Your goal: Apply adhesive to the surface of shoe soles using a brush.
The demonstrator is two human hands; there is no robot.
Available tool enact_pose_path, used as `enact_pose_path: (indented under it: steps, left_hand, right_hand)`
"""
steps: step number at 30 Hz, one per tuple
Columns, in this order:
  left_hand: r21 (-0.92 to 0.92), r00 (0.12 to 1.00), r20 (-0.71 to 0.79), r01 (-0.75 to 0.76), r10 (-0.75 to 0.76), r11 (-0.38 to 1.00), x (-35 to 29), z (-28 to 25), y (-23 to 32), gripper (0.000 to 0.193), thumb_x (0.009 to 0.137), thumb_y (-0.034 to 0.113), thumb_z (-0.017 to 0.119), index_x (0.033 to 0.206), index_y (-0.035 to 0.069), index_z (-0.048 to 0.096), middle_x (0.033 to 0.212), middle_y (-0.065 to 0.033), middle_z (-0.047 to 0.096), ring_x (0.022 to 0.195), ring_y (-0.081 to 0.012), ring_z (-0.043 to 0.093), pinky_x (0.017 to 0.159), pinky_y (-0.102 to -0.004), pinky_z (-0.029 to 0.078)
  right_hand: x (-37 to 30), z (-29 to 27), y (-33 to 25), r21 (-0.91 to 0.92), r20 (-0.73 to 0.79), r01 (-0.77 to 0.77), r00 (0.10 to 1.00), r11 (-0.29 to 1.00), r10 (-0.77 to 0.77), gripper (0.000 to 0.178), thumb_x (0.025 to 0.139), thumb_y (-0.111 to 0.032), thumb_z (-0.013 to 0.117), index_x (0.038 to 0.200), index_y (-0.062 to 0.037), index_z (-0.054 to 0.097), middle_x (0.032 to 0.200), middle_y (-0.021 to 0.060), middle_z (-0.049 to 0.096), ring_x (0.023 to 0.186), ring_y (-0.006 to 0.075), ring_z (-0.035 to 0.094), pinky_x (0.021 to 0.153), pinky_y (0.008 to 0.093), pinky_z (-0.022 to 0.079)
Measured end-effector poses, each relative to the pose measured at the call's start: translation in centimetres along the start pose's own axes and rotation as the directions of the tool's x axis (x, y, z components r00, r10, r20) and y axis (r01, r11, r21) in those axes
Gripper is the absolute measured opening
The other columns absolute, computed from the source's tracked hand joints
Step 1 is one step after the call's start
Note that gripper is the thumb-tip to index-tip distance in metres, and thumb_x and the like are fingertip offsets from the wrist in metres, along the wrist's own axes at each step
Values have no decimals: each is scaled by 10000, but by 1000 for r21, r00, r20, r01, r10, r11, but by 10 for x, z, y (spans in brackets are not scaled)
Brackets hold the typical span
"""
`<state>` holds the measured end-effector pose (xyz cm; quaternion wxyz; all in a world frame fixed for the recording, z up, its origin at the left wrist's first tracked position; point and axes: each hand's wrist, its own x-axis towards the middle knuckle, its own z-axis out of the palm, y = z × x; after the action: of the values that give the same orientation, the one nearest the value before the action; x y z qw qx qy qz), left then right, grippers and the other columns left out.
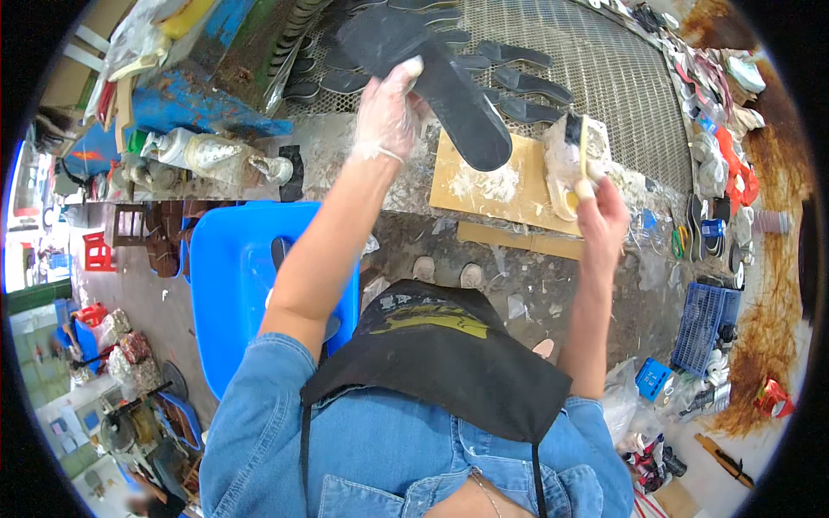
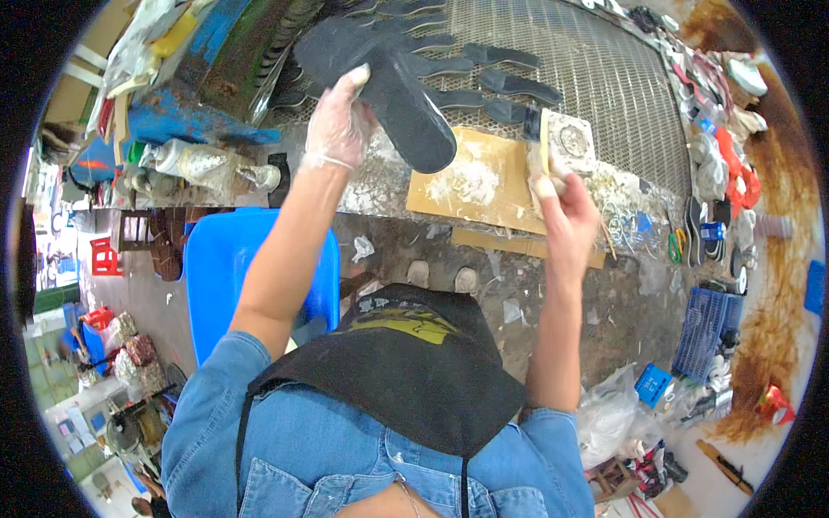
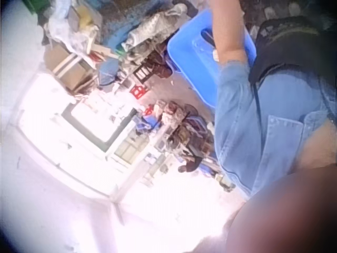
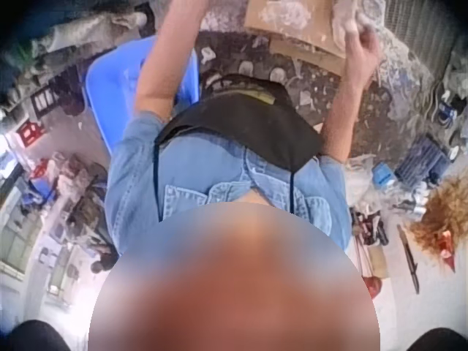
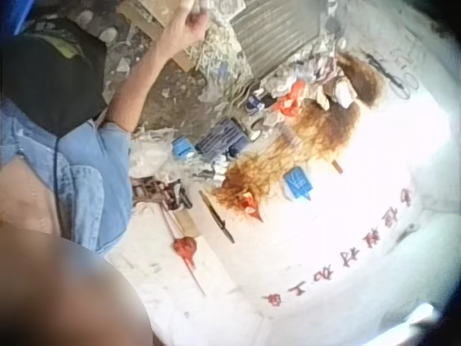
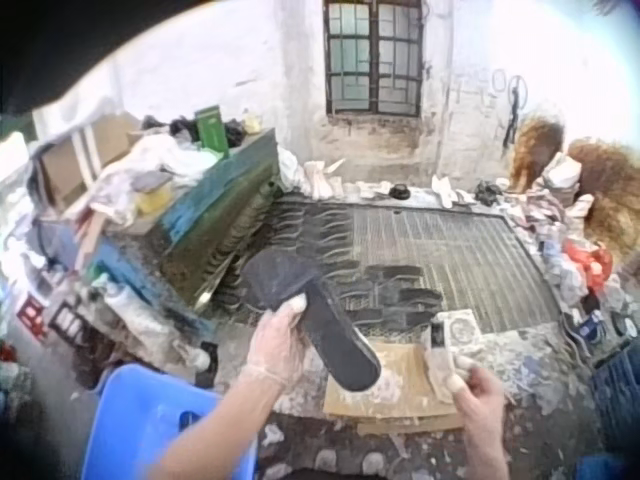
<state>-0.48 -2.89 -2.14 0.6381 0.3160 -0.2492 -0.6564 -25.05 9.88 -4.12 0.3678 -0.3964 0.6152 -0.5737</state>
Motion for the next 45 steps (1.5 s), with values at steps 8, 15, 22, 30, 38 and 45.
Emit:
enact_pose_path:
  steps: [8, 15, 22, 30, 38, 45]
  left_hand:
    - [-208, 989, -138, -85, 57, 974, -9, -15, -41, 358, 873, 172, 669, 1200, 87, 551, 1200, -60, 586, 1106, -218, 557, 998, -417, 446]
    - [494, 682, 250, 521, -687, 696, -70, -116, -51, 471, 868, 422, 668, 1121, 44, 546, 941, -56, 613, 907, -182, 630, 705, -341, 536]
    - [832, 859, 512, -490, -19, 260, -55, -43, 15, 654, 718, 293, 800, 1252, 18, 540, 1128, -108, 620, 1038, -216, 594, 929, -356, 477]
    - [833, 898, 329, -130, -293, 538, -13, -50, -4, 522, 734, 140, 777, 1191, 5, 566, 999, -94, 669, 886, -147, 629, 789, -299, 515]
    - [908, 965, 244, -192, -97, 372, -26, -36, -9, 569, 670, 249, 797, 1115, -34, 583, 944, -159, 679, 831, -228, 654, 745, -352, 522]
    - [719, 959, 230, -51, -167, 693, -28, -39, -6, 539, 762, 124, 763, 1218, -29, 519, 1070, -99, 641, 909, -149, 625, 801, -299, 523]
  right_hand:
    - [5, 95, -2, 565, 234, -396, 918, 723, 319, 428, 789, -57, 741, 1157, -59, 524, 857, -18, 584, 536, 18, 429, 409, 176, 291]
    - [52, 88, -13, 408, 234, -158, 970, 899, 65, 552, 737, -3, 743, 1237, -8, 510, 941, 27, 640, 630, 38, 523, 507, 171, 396]
    - [70, 71, -14, -124, 508, 11, 860, 992, 54, 652, 714, -54, 776, 1297, 14, 493, 1032, 89, 655, 897, 131, 614, 824, 259, 478]
    - [46, 61, -19, -470, 99, 118, 992, 875, -80, 308, 823, -179, 717, 1077, -10, 676, 862, 48, 653, 742, 91, 595, 650, 258, 469]
    - [2, 84, -54, -529, 318, 618, 780, 582, -539, 245, 768, -95, 677, 1013, -105, 679, 802, 87, 598, 728, 292, 617, 642, 397, 485]
    - [16, 65, -48, -557, 213, 529, 836, 640, -506, 263, 766, -90, 665, 1026, -56, 676, 862, 102, 640, 754, 294, 631, 673, 386, 482]
